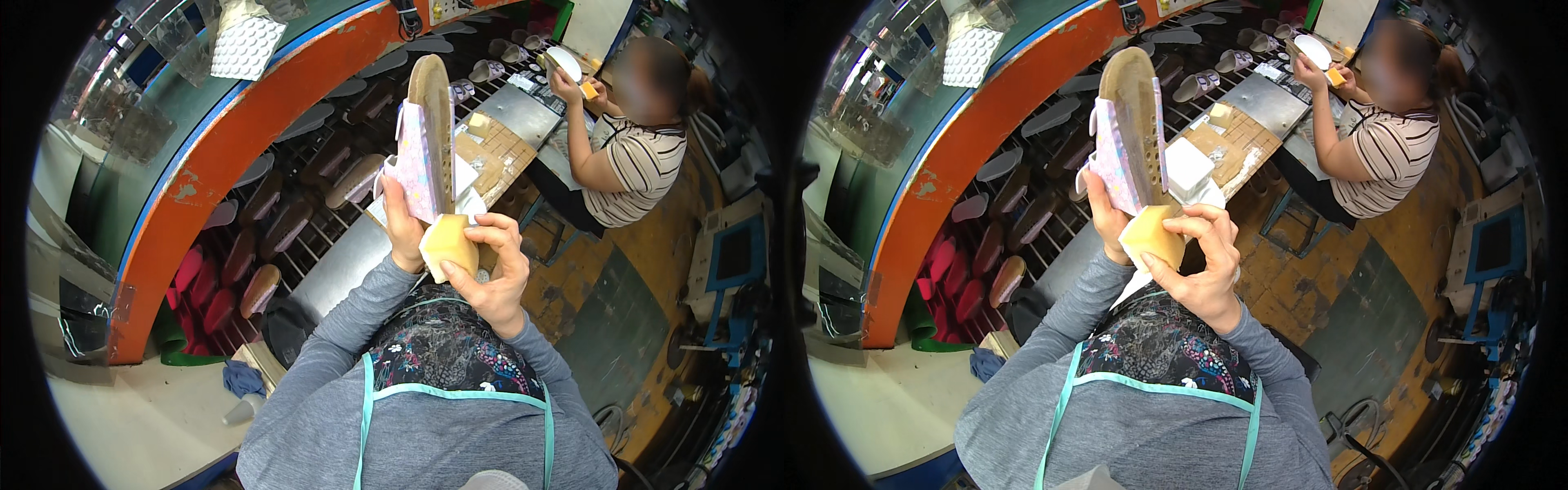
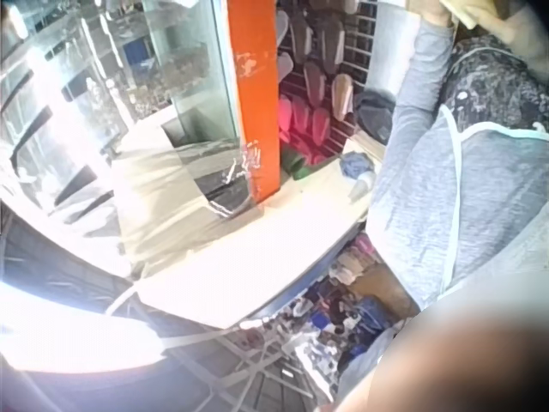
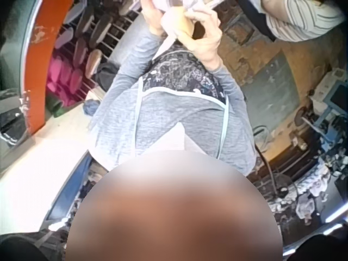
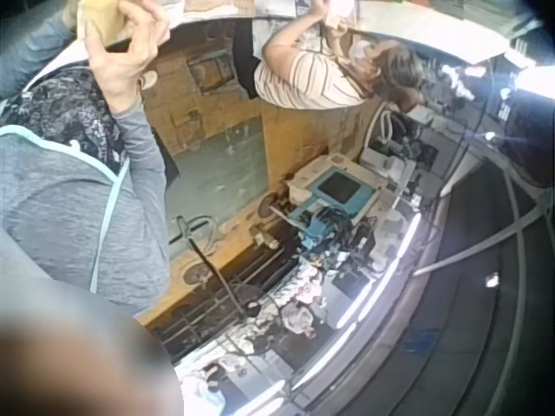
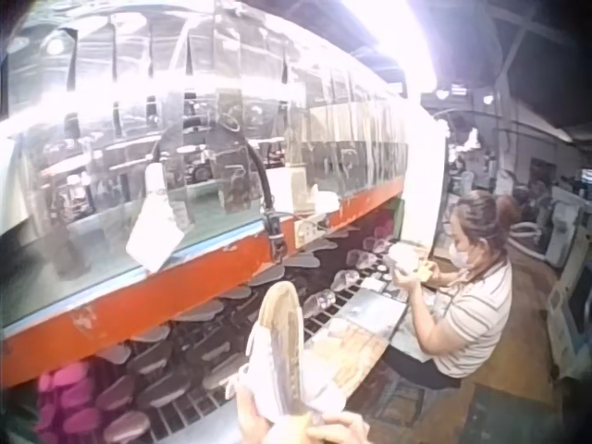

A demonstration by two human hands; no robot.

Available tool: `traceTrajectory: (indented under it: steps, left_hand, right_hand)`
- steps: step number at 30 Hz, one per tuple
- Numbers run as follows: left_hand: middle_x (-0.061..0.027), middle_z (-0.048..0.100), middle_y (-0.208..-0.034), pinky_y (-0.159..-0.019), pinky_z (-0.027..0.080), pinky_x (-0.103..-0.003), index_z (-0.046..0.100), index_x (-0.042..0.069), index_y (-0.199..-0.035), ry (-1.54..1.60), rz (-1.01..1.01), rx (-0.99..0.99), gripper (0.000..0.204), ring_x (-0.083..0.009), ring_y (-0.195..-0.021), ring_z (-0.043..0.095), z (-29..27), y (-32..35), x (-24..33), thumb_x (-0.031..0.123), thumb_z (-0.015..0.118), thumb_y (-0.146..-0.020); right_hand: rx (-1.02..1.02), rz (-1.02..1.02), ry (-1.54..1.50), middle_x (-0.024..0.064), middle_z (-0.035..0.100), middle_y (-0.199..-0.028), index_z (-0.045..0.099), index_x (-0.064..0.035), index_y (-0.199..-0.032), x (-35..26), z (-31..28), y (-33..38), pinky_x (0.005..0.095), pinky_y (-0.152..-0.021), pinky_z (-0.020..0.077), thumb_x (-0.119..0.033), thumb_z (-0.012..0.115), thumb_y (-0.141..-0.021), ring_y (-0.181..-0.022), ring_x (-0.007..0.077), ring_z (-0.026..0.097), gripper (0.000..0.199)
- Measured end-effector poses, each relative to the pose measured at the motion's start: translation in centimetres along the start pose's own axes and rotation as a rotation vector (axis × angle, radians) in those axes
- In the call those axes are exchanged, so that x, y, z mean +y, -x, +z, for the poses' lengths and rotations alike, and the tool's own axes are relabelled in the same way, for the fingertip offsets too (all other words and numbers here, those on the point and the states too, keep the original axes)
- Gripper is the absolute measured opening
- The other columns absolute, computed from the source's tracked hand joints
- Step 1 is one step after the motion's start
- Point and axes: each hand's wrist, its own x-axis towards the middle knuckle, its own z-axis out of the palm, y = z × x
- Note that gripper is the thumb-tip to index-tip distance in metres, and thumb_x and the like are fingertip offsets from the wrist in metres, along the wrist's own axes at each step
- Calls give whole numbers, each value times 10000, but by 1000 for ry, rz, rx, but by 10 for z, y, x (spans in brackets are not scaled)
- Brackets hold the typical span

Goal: The person repeatedly picks up pink slippers from a rack and scrubs their soles with a yellow sponge. They place each slipper back on the rack after cleaning. A coworker performs the same task across the table.

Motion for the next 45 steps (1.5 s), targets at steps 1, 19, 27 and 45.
traceTrajectory:
  steps: [1,19,27,45]
  left_hand:
    - [-124,594,-1227,-931,502,-373,423,26,-1388,-21,21,63,717,-223,-1084,610,-2,1,-2,610,252,-1008]
    - [-96,569,-1330,-1036,424,-389,465,67,-1390,163,19,71,627,-248,-1178,561,-49,-18,19,549,315,-1019]
    - [-124,603,-1294,-996,472,-412,519,49,-1338,321,-28,69,568,-275,-1138,598,-65,-14,18,497,381,-1016]
    - [-126,613,-1278,-987,478,-394,526,36,-1323,251,-51,185,566,-271,-1115,615,-64,-12,18,492,383,-1020]
  right_hand:
    - [-2,37,-13,156,601,-1104,672,-78,-1010,1,1,2,370,-910,429,-164,869,-621,-1033,269,580,444]
    - [-60,-186,266,0,640,-887,712,-162,-935,6,24,-14,388,-921,315,-166,823,-561,-1045,241,566,390]
    - [65,5,292,30,639,-902,674,-102,-906,26,21,-19,393,-918,338,-211,873,-605,-1017,256,552,377]
    - [77,-153,458,9,623,-926,712,-130,-944,19,20,-43,408,-961,300,-196,820,-613,-1077,261,521,355]
